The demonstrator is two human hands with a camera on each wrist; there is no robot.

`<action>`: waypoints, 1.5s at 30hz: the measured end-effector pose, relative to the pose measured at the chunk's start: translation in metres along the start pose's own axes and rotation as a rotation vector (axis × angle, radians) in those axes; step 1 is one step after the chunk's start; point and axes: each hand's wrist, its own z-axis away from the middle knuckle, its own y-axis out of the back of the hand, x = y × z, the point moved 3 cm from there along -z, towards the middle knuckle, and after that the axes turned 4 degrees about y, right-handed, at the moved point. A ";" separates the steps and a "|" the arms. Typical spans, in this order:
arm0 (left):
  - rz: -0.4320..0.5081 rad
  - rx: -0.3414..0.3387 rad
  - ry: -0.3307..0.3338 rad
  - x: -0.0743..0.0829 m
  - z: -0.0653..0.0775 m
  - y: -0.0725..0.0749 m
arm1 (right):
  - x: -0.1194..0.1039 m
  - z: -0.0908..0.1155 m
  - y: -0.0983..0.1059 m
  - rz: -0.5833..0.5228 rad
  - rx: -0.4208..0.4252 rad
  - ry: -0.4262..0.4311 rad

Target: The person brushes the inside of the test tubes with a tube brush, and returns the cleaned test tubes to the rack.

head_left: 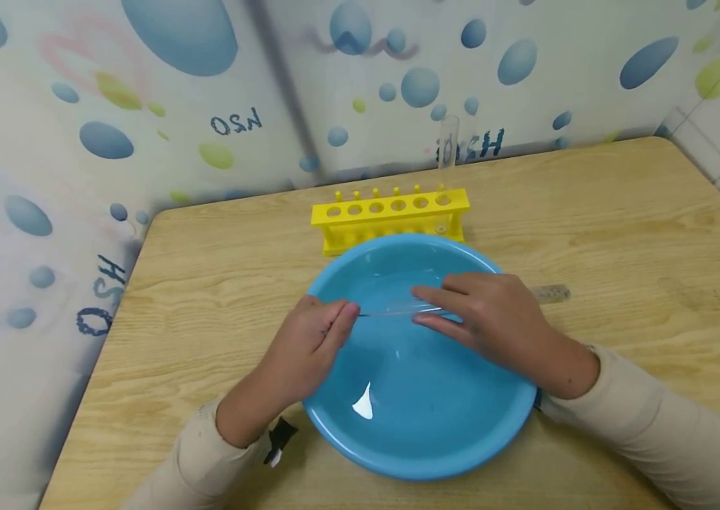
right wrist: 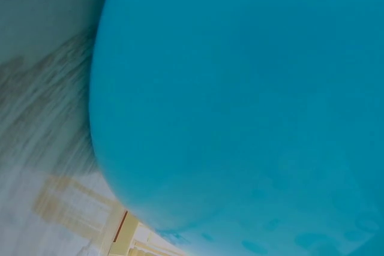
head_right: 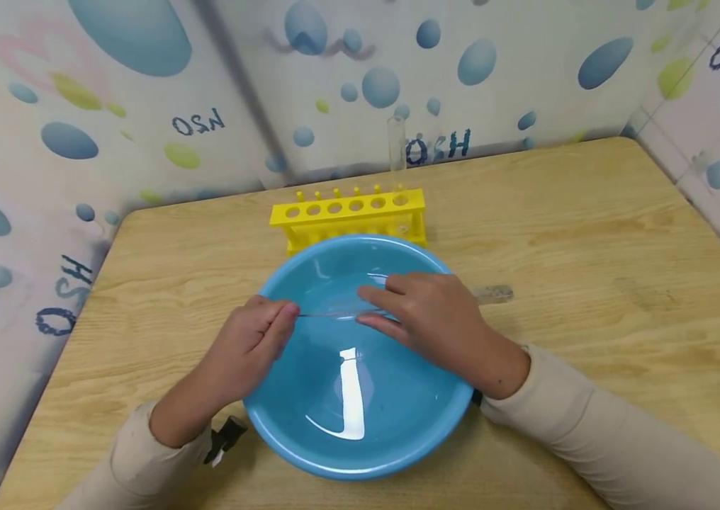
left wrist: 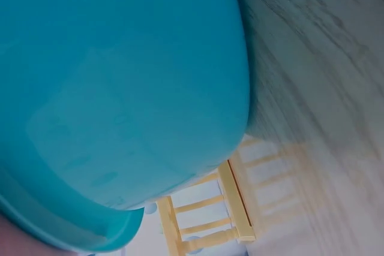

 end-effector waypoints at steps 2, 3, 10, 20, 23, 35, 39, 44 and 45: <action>0.012 0.008 0.007 -0.001 0.000 0.001 | 0.000 0.000 0.001 0.000 0.008 -0.015; 0.027 0.020 0.011 -0.002 -0.001 0.001 | 0.000 0.000 0.001 -0.002 0.015 -0.023; 0.242 0.134 0.042 -0.008 -0.001 0.004 | 0.000 -0.001 0.003 -0.003 0.047 -0.043; 0.311 0.145 0.091 -0.009 -0.001 0.010 | -0.001 -0.001 0.003 0.002 0.080 -0.012; 0.384 0.106 0.143 -0.010 0.000 0.012 | -0.003 0.000 0.003 0.008 0.098 0.013; -0.113 0.197 -0.227 -0.009 0.002 0.014 | -0.002 -0.001 0.002 -0.012 0.058 -0.034; -0.382 0.238 -0.475 -0.005 0.002 0.020 | -0.001 0.000 0.001 -0.019 0.041 -0.013; -0.582 0.291 -0.658 -0.001 0.003 0.025 | 0.000 0.001 0.000 -0.035 0.027 0.020; -0.595 0.297 -0.669 -0.001 0.003 0.025 | 0.000 0.001 0.000 -0.037 0.025 0.024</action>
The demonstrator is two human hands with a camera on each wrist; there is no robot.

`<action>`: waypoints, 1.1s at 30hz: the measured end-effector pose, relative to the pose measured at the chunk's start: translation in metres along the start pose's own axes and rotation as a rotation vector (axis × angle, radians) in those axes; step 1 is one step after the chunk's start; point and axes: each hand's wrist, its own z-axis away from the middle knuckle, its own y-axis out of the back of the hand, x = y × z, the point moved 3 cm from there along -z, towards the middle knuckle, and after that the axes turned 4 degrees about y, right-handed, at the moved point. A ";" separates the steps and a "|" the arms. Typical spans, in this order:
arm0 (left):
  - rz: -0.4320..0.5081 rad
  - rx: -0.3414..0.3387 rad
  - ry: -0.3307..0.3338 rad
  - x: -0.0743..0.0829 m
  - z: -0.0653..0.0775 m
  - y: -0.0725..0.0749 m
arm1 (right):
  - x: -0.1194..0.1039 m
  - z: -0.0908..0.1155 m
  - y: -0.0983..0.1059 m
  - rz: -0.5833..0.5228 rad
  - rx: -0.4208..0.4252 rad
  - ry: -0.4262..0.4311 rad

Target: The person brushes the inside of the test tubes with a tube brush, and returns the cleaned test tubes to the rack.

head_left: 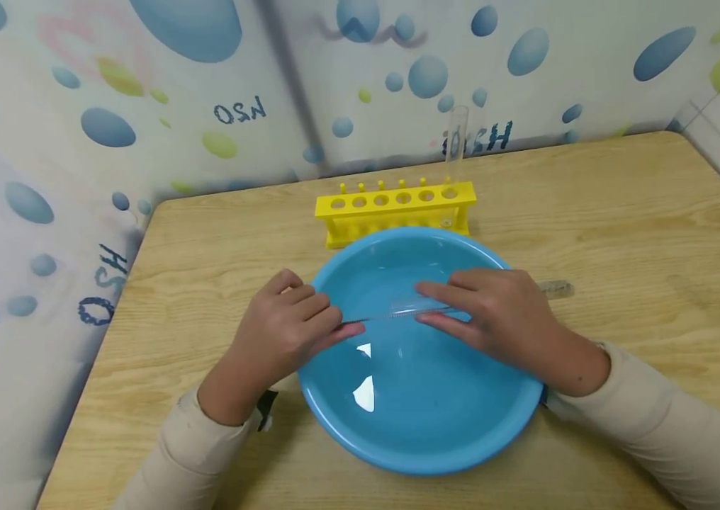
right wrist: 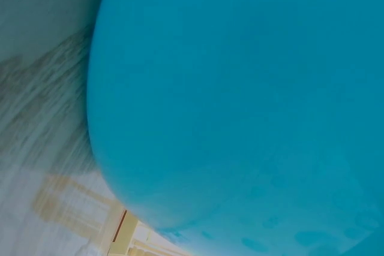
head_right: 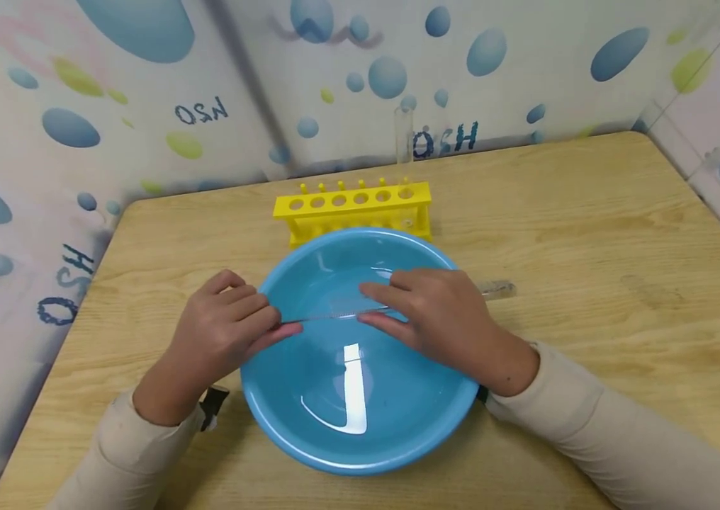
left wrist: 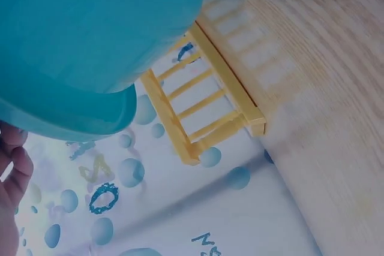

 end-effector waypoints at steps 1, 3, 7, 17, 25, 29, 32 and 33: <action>-0.007 0.000 -0.006 0.000 0.000 0.000 | 0.000 0.000 0.000 -0.002 -0.002 0.002; 0.005 -0.015 -0.002 0.001 -0.001 0.000 | 0.000 0.001 0.000 -0.001 -0.001 -0.002; 0.170 -0.093 0.110 0.002 -0.002 -0.002 | -0.001 -0.001 0.002 0.004 0.011 -0.024; 0.636 -0.367 0.601 0.005 0.001 -0.008 | -0.002 0.000 0.003 0.025 0.023 -0.014; 0.393 -0.244 0.414 0.002 -0.003 -0.009 | 0.000 0.000 0.002 0.036 0.003 -0.023; 0.481 -0.278 0.504 0.000 0.000 -0.007 | -0.001 0.001 0.001 0.022 -0.011 -0.014; 0.607 -0.325 0.615 -0.002 0.004 -0.006 | -0.001 0.001 0.000 0.013 -0.019 -0.012; 0.648 -0.338 0.646 -0.002 0.006 -0.006 | -0.001 0.001 0.000 0.011 -0.020 -0.012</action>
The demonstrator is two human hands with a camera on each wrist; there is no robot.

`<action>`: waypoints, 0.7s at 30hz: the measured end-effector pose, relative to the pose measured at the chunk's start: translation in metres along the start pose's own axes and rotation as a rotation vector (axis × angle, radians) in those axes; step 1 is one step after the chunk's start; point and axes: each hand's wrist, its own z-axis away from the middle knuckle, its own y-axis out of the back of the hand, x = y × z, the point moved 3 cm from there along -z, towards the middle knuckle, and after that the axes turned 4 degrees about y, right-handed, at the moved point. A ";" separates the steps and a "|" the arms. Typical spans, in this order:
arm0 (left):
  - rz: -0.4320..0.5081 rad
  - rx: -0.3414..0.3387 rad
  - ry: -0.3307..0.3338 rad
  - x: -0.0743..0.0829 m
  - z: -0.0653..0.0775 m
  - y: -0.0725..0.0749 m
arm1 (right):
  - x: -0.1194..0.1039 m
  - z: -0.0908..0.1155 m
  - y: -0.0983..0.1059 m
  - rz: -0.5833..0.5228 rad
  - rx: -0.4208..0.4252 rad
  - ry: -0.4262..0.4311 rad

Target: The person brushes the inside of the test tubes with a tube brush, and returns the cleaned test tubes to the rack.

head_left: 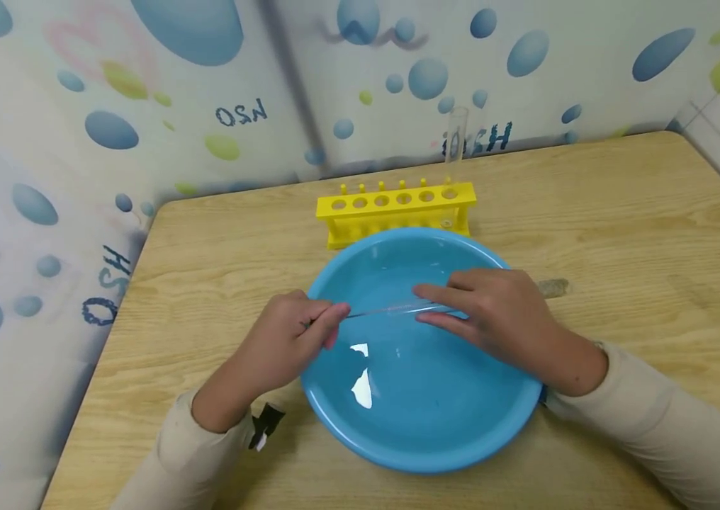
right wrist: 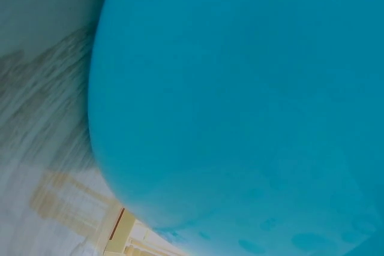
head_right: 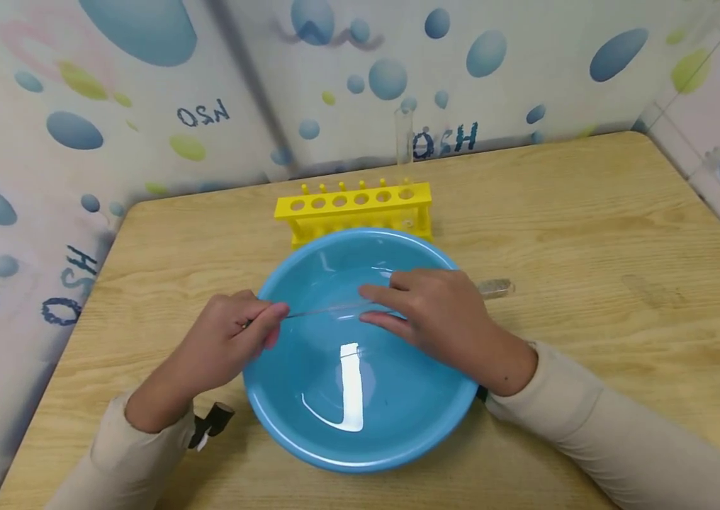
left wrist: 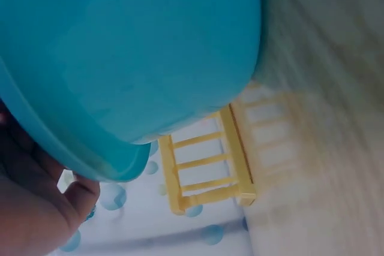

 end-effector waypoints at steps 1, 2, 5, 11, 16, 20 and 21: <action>0.031 -0.015 0.027 -0.001 0.001 0.000 | 0.000 0.000 0.000 -0.002 0.000 0.000; 0.050 -0.028 0.047 -0.002 0.002 0.001 | 0.000 0.000 0.000 -0.002 0.001 0.003; 0.091 -0.054 0.098 -0.006 0.006 0.004 | 0.000 0.000 -0.001 -0.006 0.002 0.007; 0.137 -0.088 0.155 -0.012 0.012 0.012 | 0.000 -0.001 -0.001 -0.013 0.012 0.013; 0.165 -0.110 0.186 -0.016 0.018 0.017 | 0.000 -0.001 0.000 -0.014 0.014 0.012; 0.163 -0.105 0.207 -0.020 0.024 0.023 | -0.001 -0.001 -0.001 -0.023 0.012 0.010; 0.164 -0.104 0.212 -0.021 0.026 0.024 | -0.002 -0.002 -0.001 -0.025 0.012 0.011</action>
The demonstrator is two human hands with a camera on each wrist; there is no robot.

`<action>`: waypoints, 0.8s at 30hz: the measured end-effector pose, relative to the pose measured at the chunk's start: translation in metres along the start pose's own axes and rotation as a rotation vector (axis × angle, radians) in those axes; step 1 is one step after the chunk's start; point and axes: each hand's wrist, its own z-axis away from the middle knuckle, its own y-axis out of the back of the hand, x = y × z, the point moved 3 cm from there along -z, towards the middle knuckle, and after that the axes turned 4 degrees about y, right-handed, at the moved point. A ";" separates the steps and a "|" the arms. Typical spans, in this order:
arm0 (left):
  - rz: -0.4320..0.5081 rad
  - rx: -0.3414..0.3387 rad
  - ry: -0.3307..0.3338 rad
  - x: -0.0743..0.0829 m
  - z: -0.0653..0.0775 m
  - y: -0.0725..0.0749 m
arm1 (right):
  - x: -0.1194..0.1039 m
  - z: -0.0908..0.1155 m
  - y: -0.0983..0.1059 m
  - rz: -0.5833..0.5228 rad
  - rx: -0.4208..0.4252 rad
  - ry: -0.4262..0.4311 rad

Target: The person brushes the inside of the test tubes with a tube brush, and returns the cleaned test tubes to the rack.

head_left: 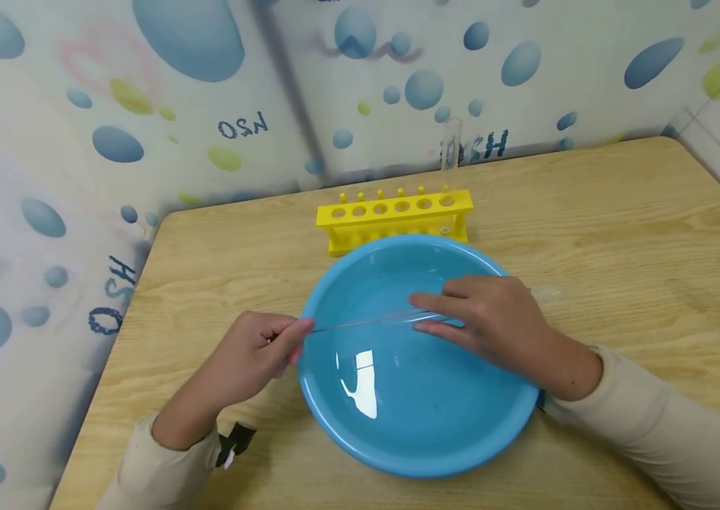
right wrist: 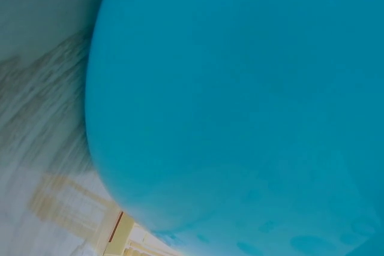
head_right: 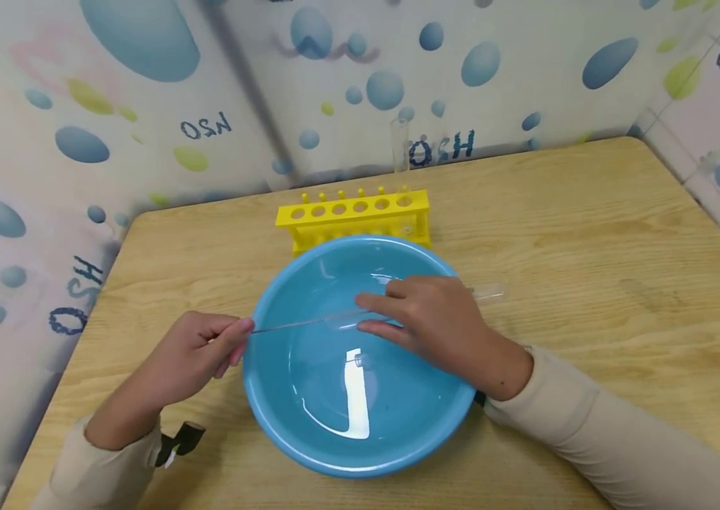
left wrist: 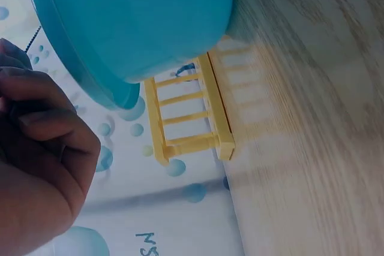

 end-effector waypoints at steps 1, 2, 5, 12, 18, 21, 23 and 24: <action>0.003 -0.001 0.006 -0.001 0.002 0.001 | 0.000 0.000 0.000 -0.003 -0.002 0.000; 0.008 -0.002 0.011 -0.003 0.004 0.003 | -0.001 0.000 -0.001 -0.006 -0.005 -0.002; 0.014 -0.012 0.028 -0.007 0.008 0.006 | -0.001 -0.001 -0.001 -0.013 -0.016 -0.006; -0.013 -0.030 0.044 -0.016 0.016 0.014 | -0.001 -0.001 -0.002 -0.019 -0.050 -0.029; -0.037 -0.037 0.053 -0.022 0.019 0.022 | 0.000 0.001 -0.002 -0.013 -0.059 -0.036; -0.048 -0.044 0.050 -0.023 0.020 0.027 | 0.000 0.002 -0.002 -0.014 -0.058 -0.036; -0.048 -0.049 0.047 -0.025 0.021 0.030 | 0.000 0.002 -0.002 -0.015 -0.060 -0.036; -0.048 -0.055 0.039 -0.025 0.021 0.032 | 0.000 0.001 -0.002 -0.014 -0.061 -0.036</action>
